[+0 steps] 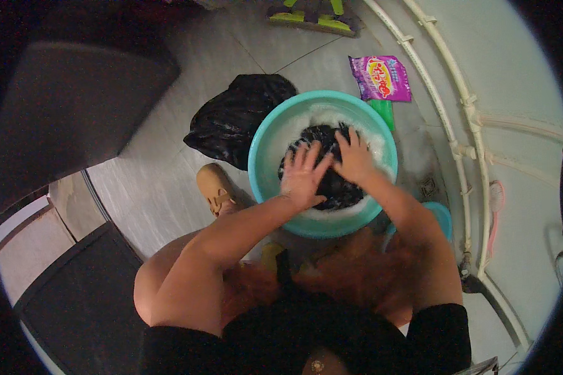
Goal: The person sits on the floor and hand-washes dark clothing in a turquoise basin filled with soapy water. They repeatedly submerge, agitate, and wring the garments, then transfer them to a second basin.
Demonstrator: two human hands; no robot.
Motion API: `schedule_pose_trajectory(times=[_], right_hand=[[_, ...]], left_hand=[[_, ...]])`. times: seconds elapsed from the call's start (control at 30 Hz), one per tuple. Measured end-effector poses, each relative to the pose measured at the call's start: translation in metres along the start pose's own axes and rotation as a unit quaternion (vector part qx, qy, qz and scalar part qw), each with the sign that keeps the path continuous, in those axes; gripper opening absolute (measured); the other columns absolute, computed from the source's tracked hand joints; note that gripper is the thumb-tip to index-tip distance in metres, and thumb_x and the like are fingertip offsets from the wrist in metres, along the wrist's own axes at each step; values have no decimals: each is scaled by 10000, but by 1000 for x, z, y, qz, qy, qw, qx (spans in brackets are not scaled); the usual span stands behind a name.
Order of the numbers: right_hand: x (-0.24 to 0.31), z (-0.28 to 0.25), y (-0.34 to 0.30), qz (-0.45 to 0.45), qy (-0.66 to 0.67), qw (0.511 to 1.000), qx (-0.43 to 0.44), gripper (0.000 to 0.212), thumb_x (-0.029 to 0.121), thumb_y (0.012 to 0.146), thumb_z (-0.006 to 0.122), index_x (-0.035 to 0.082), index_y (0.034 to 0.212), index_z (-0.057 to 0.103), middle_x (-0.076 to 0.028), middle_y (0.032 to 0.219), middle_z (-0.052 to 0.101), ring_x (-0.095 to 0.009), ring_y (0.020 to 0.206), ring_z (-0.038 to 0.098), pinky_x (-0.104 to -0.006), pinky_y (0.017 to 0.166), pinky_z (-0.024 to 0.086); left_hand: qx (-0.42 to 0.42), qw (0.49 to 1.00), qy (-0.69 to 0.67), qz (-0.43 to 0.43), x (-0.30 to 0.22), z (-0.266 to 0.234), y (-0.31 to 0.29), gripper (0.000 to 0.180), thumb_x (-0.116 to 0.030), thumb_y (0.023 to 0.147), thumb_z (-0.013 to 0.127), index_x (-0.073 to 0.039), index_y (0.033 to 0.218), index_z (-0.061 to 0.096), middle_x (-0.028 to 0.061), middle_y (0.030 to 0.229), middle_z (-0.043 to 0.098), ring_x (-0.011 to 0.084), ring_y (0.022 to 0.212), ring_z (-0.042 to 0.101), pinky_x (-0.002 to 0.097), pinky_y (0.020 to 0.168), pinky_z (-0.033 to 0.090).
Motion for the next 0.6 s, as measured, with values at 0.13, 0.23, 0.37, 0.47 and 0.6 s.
schedule_pose_trajectory(times=[0.13, 0.23, 0.37, 0.47, 0.6], right_hand=[[8, 34, -20, -49, -25, 998, 14, 619, 381, 836, 628, 90, 1357, 461, -256, 1444, 329, -428, 1289, 386, -538, 993, 411], [4, 101, 6, -81, -97, 983, 133, 558, 298, 811, 601, 96, 1326, 528, -272, 1382, 426, -423, 1232, 449, -473, 977, 429], [-20, 116, 35, -54, -97, 929, 354, 432, 271, 854, 525, 86, 1239, 592, -157, 1206, 614, -329, 1167, 536, -476, 944, 445], [-15, 100, 55, 9, 44, 968, 246, 404, 263, 876, 507, 90, 1230, 594, -144, 1199, 619, -322, 1151, 548, -464, 947, 444], [9, 57, 70, 59, 221, 970, 80, 369, 254, 907, 482, 95, 1219, 598, -126, 1190, 625, -312, 1130, 565, -448, 951, 443]], left_hand=[[105, 967, -10, -231, 48, 59, -12, 1194, -439, 568, 864, -267, 1512, 154, 187, 1565, 19, 471, 1342, 252, 556, 1027, 336], [118, 973, 30, -196, 48, 87, 10, 1145, -443, 586, 854, -237, 1505, 203, 185, 1567, 18, 480, 1315, 292, 560, 1002, 365], [184, 956, -73, -218, 61, 127, 29, 771, -412, 665, 815, -123, 1317, 523, 196, 1540, 151, 361, 1249, 440, 431, 963, 437], [228, 881, -262, -320, 91, 180, 34, 694, -395, 692, 790, -69, 1255, 551, 185, 1367, 456, 329, 1045, 601, 427, 962, 445], [155, 932, -197, -263, 143, 207, 52, 624, -342, 725, 738, -64, 1256, 563, 187, 1255, 579, 355, 1087, 589, 437, 990, 426]])
Point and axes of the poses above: each hand's wrist, its own y-axis towards the middle knuckle, its own z-axis out of the palm, x = y × z, the point moved 8 cm from there along y, towards the middle knuckle
